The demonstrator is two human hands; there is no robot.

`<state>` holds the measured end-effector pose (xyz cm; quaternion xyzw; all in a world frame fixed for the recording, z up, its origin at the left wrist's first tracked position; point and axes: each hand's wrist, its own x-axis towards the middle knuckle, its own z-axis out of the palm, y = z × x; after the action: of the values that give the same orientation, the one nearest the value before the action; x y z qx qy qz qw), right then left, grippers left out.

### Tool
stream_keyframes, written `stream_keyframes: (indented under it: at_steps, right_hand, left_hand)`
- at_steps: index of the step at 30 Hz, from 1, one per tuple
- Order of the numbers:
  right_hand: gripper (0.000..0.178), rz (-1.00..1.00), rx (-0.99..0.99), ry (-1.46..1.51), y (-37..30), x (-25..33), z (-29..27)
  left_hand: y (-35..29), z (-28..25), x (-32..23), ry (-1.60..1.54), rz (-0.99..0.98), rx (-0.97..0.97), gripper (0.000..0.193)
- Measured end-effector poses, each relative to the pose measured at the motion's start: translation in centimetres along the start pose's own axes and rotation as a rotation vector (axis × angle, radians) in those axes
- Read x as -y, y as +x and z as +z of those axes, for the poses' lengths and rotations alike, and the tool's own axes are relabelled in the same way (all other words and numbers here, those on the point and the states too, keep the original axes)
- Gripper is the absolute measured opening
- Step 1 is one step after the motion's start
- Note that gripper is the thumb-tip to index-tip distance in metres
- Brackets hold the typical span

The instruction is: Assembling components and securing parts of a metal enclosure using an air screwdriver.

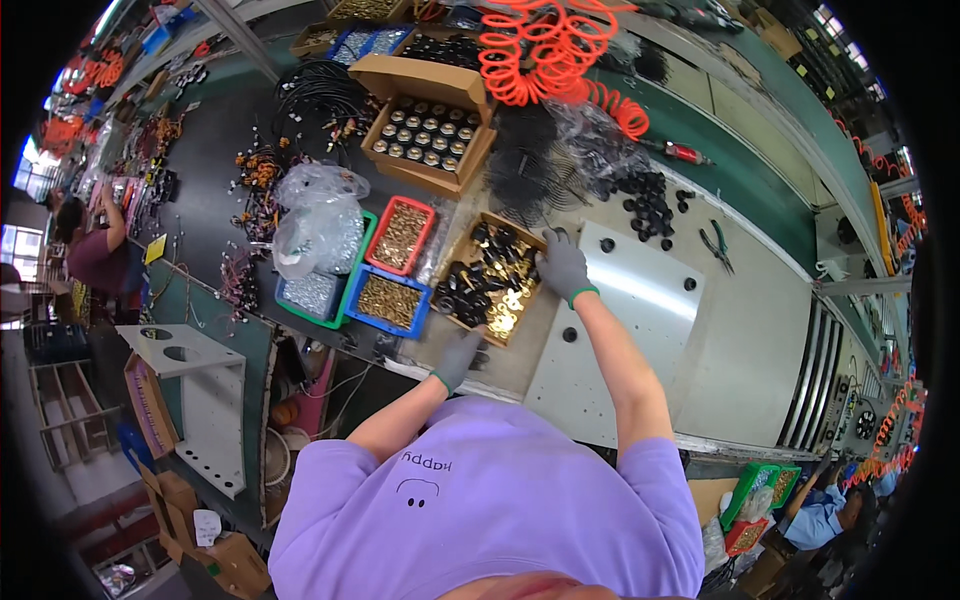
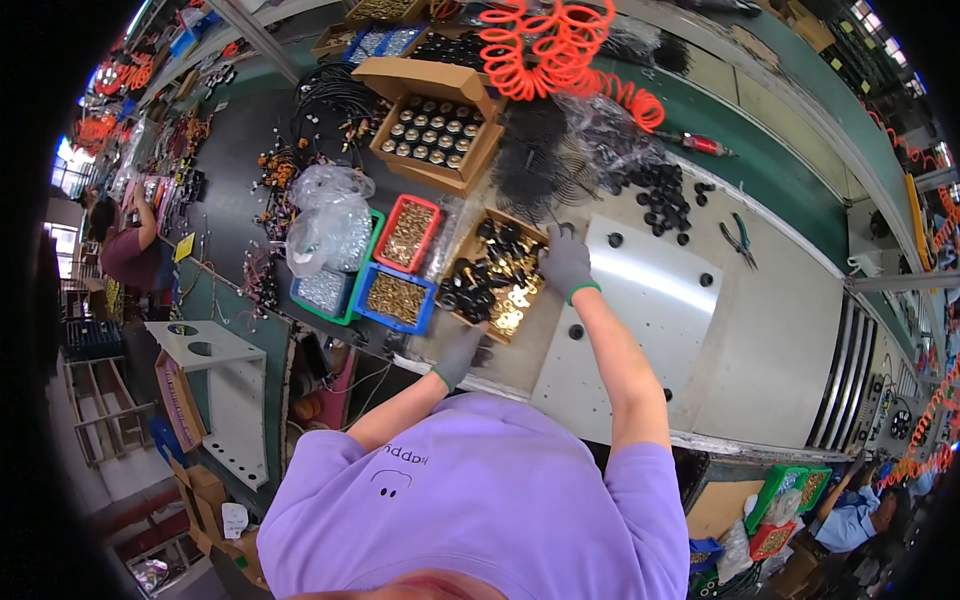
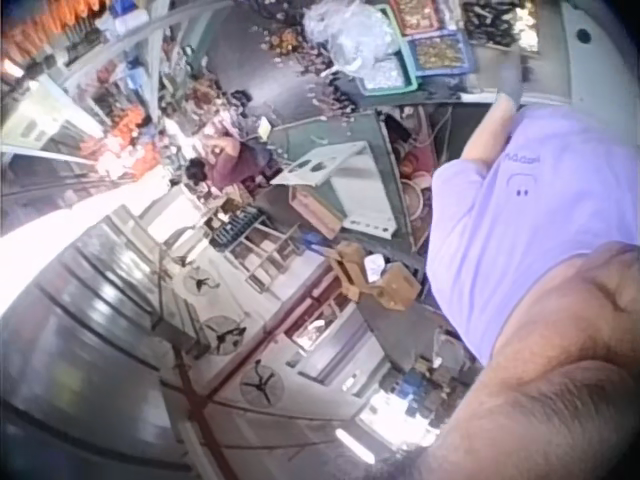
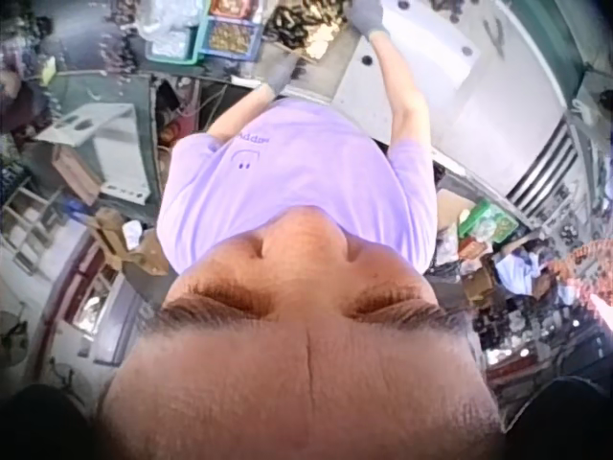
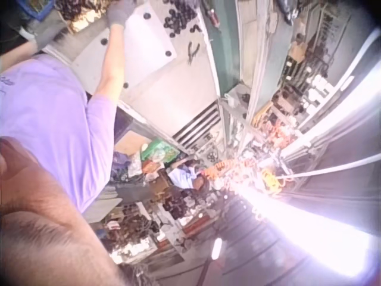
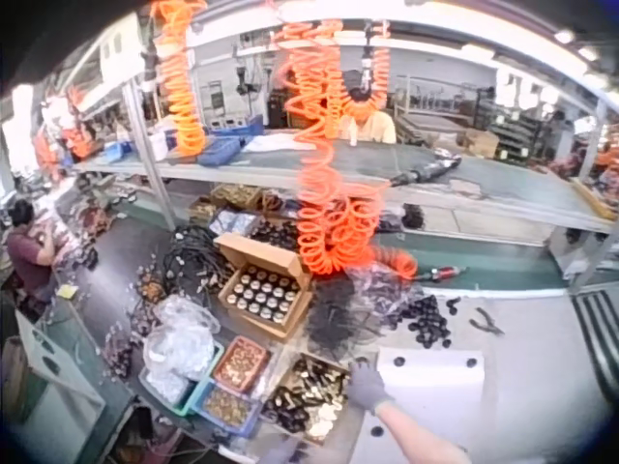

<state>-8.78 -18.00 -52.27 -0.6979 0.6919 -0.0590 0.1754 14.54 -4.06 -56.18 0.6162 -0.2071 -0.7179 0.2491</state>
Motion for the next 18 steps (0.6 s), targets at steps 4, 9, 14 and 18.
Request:
stream_keyframes:
  at_steps: [4, 9, 14, 18]
  right_hand:
    - [0.032, 0.088, 0.146, -0.028, 3.1, 0.8, 1.6]
    - [0.032, 0.148, 0.291, -0.036, 5.0, 1.6, 1.2]
    - [0.037, 0.095, 0.341, -0.066, 5.7, 1.6, 0.5]
    - [0.027, 0.045, 0.307, -0.114, 6.0, 1.8, 1.0]
  left_hand:
    - [1.8, -1.3, -1.7, 0.055, -0.218, 0.122, 0.031]
    - [2.5, -1.3, -2.1, -0.075, -0.259, 0.166, 0.022]
    - [4.6, -1.8, -1.2, -0.135, -0.320, 0.328, 0.021]
    - [5.8, -3.3, 0.7, 0.021, -0.191, 0.468, 0.022]
